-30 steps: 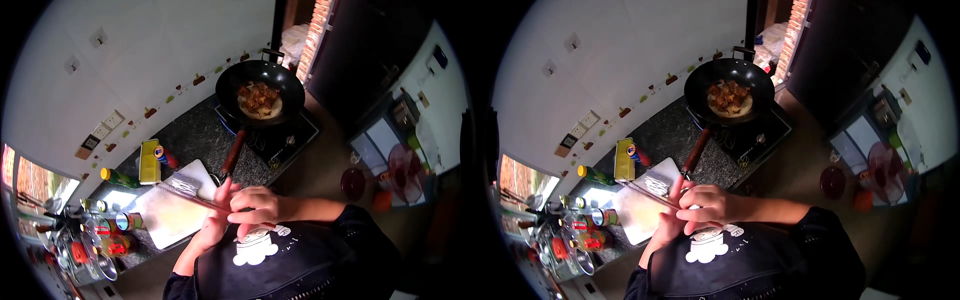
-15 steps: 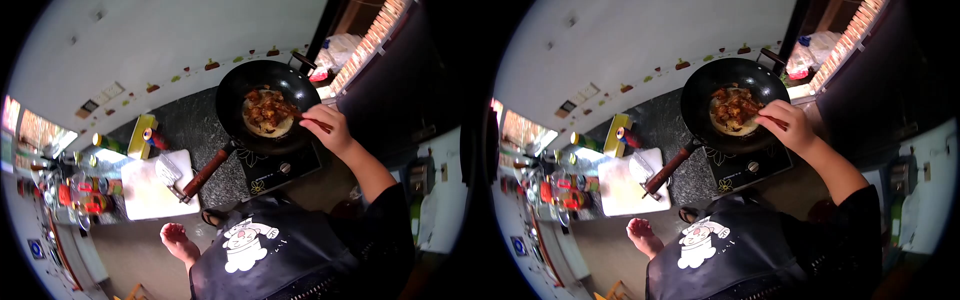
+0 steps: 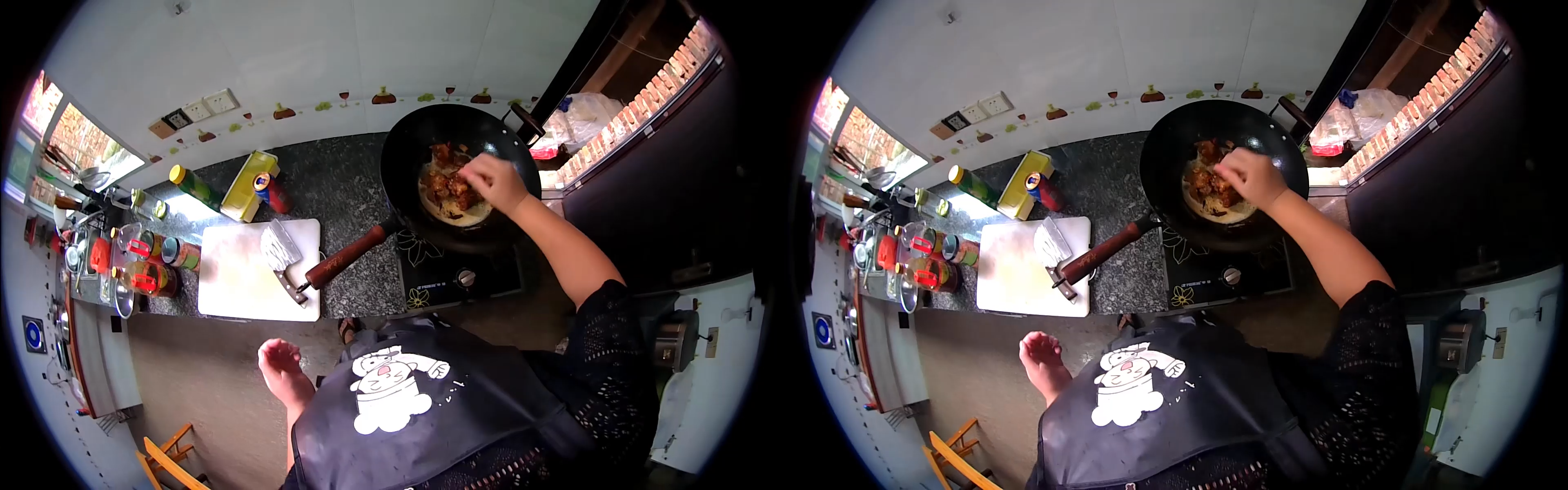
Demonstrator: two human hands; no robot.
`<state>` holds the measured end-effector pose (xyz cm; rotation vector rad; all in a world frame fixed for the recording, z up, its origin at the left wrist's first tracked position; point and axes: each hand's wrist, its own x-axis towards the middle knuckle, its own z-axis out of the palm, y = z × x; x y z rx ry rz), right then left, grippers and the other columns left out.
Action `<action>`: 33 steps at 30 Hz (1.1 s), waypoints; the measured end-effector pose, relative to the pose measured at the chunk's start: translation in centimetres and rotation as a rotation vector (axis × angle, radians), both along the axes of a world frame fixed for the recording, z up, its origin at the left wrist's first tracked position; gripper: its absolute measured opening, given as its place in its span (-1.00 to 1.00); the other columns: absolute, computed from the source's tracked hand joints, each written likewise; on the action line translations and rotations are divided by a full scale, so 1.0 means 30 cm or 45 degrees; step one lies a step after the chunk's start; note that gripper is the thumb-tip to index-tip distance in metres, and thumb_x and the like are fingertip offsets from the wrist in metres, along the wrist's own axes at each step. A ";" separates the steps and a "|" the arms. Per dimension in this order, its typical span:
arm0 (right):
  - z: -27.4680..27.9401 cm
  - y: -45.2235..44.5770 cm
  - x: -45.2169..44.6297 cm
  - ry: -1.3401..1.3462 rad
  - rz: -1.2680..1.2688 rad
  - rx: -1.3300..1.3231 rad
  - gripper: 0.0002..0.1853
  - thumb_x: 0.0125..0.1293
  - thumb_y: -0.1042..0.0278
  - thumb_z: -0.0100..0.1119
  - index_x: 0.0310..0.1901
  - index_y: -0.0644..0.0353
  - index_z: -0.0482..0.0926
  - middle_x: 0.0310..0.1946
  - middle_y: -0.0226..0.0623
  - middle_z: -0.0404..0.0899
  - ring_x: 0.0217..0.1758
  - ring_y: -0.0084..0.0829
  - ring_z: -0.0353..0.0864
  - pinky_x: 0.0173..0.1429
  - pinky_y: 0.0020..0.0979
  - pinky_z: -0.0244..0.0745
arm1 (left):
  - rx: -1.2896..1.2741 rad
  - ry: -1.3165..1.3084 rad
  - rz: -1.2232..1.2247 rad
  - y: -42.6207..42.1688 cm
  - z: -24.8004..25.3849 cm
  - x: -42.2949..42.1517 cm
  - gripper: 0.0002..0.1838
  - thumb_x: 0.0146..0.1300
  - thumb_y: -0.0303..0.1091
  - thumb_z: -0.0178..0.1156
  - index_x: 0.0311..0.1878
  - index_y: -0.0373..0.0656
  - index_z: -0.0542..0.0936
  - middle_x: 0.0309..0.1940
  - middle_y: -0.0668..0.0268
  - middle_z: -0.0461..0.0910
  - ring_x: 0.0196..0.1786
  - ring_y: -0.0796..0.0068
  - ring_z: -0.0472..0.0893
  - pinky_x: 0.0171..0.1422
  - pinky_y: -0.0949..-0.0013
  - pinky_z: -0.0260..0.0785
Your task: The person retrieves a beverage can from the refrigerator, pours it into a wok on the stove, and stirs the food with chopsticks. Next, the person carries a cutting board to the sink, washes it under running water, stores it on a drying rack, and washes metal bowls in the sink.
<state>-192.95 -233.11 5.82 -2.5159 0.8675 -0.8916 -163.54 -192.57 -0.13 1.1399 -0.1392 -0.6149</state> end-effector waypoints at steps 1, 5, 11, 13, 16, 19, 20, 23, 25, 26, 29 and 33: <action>0.016 -0.010 -0.003 -0.133 -0.162 0.174 -0.79 0.31 0.31 0.27 -0.35 0.29 0.57 -0.46 -0.26 0.55 -0.38 -0.41 0.63 -0.31 -0.44 0.46 | -0.026 0.014 -0.023 -0.011 0.016 0.005 -0.65 0.52 -0.08 -0.18 -0.13 -0.11 0.49 -0.34 0.37 0.52 -0.28 0.49 0.48 -0.19 0.41 0.28; 0.000 -0.143 -0.091 -0.624 -0.539 0.526 -0.74 0.36 0.26 0.22 -0.43 0.25 0.54 -0.55 -0.39 0.57 -0.52 -0.55 0.63 -0.38 -0.52 0.48 | -0.070 -0.045 -0.040 -0.018 0.047 0.059 -0.65 0.53 -0.08 -0.18 -0.14 -0.10 0.50 -0.34 0.39 0.53 -0.29 0.51 0.49 -0.20 0.41 0.27; 0.069 -0.091 -0.135 -0.440 -0.668 0.244 -0.74 0.35 0.27 0.23 -0.43 0.24 0.52 -0.56 -0.32 0.55 -0.55 -0.52 0.63 -0.41 -0.48 0.43 | -0.029 -0.018 -0.036 -0.022 0.014 0.123 -0.66 0.52 -0.08 -0.18 -0.17 -0.09 0.49 -0.36 0.40 0.53 -0.32 0.53 0.49 -0.25 0.44 0.26; 0.038 -0.085 -0.106 -0.466 -0.560 0.215 -0.74 0.35 0.29 0.22 -0.43 0.27 0.49 -0.51 -0.32 0.52 -0.51 -0.50 0.64 -0.40 -0.46 0.43 | -0.009 0.012 -0.119 -0.022 -0.001 0.141 -0.66 0.52 -0.08 -0.18 -0.18 -0.09 0.49 -0.35 0.40 0.52 -0.32 0.53 0.49 -0.24 0.44 0.27; -0.031 -0.084 -0.043 -0.471 -0.613 0.290 -0.76 0.35 0.33 0.21 -0.41 0.29 0.48 -0.52 -0.33 0.52 -0.49 -0.52 0.65 -0.38 -0.47 0.46 | -0.005 0.000 -0.123 -0.046 0.025 0.132 -0.66 0.52 -0.08 -0.18 -0.18 -0.08 0.49 -0.34 0.41 0.52 -0.32 0.54 0.48 -0.22 0.44 0.28; -0.043 -0.072 0.049 -0.626 -0.552 0.363 -0.73 0.38 0.30 0.20 -0.42 0.29 0.48 -0.58 -0.31 0.56 -0.50 -0.52 0.68 -0.40 -0.48 0.49 | -0.006 -0.011 -0.118 -0.059 0.023 0.148 -0.66 0.52 -0.09 -0.18 -0.17 -0.08 0.50 -0.34 0.42 0.52 -0.33 0.55 0.47 -0.22 0.43 0.28; -0.029 -0.062 0.071 -0.633 -0.553 0.399 -0.74 0.38 0.30 0.20 -0.41 0.30 0.50 -0.57 -0.32 0.57 -0.50 -0.52 0.68 -0.40 -0.49 0.49 | -0.004 0.008 -0.120 -0.061 0.022 0.153 -0.67 0.52 -0.09 -0.17 -0.17 -0.08 0.50 -0.33 0.42 0.52 -0.33 0.55 0.47 -0.22 0.43 0.28; 0.046 -0.035 0.087 -0.664 -0.539 0.467 -0.76 0.36 0.31 0.22 -0.40 0.30 0.53 -0.59 -0.33 0.55 -0.51 -0.52 0.66 -0.39 -0.50 0.48 | -0.017 0.038 -0.141 -0.057 0.002 0.176 -0.67 0.52 -0.08 -0.16 -0.16 -0.08 0.50 -0.32 0.42 0.53 -0.33 0.55 0.46 -0.22 0.43 0.28; 0.094 0.004 0.075 -0.522 -0.537 0.368 -0.77 0.34 0.32 0.23 -0.39 0.30 0.54 -0.56 -0.33 0.55 -0.51 -0.53 0.64 -0.38 -0.50 0.46 | -0.062 0.031 -0.158 -0.048 -0.022 0.196 -0.67 0.52 -0.08 -0.16 -0.15 -0.08 0.51 -0.31 0.41 0.53 -0.33 0.55 0.46 -0.22 0.43 0.28; 0.094 0.015 0.068 -0.483 -0.466 0.340 -0.78 0.33 0.32 0.24 -0.39 0.30 0.55 -0.53 -0.33 0.55 -0.50 -0.53 0.62 -0.37 -0.50 0.45 | -0.061 0.032 -0.167 -0.047 -0.028 0.203 -0.67 0.52 -0.08 -0.16 -0.15 -0.09 0.51 -0.31 0.41 0.52 -0.33 0.55 0.46 -0.22 0.43 0.28; 0.057 0.028 0.029 -0.286 -0.305 0.230 -0.83 0.28 0.34 0.28 -0.35 0.27 0.60 -0.43 -0.35 0.54 -0.42 -0.52 0.53 -0.31 -0.49 0.39 | -0.034 0.053 -0.191 -0.045 -0.039 0.210 -0.66 0.52 -0.08 -0.16 -0.16 -0.09 0.51 -0.32 0.40 0.52 -0.33 0.55 0.46 -0.22 0.43 0.27; 0.038 0.107 0.071 -0.273 -0.214 0.188 -0.85 0.29 0.34 0.28 -0.33 0.25 0.61 -0.42 -0.32 0.56 -0.43 -0.44 0.52 -0.31 -0.44 0.39 | -0.011 0.052 -0.244 -0.073 -0.026 0.214 -0.65 0.53 -0.08 -0.18 -0.17 -0.10 0.50 -0.37 0.39 0.50 -0.33 0.53 0.47 -0.23 0.44 0.26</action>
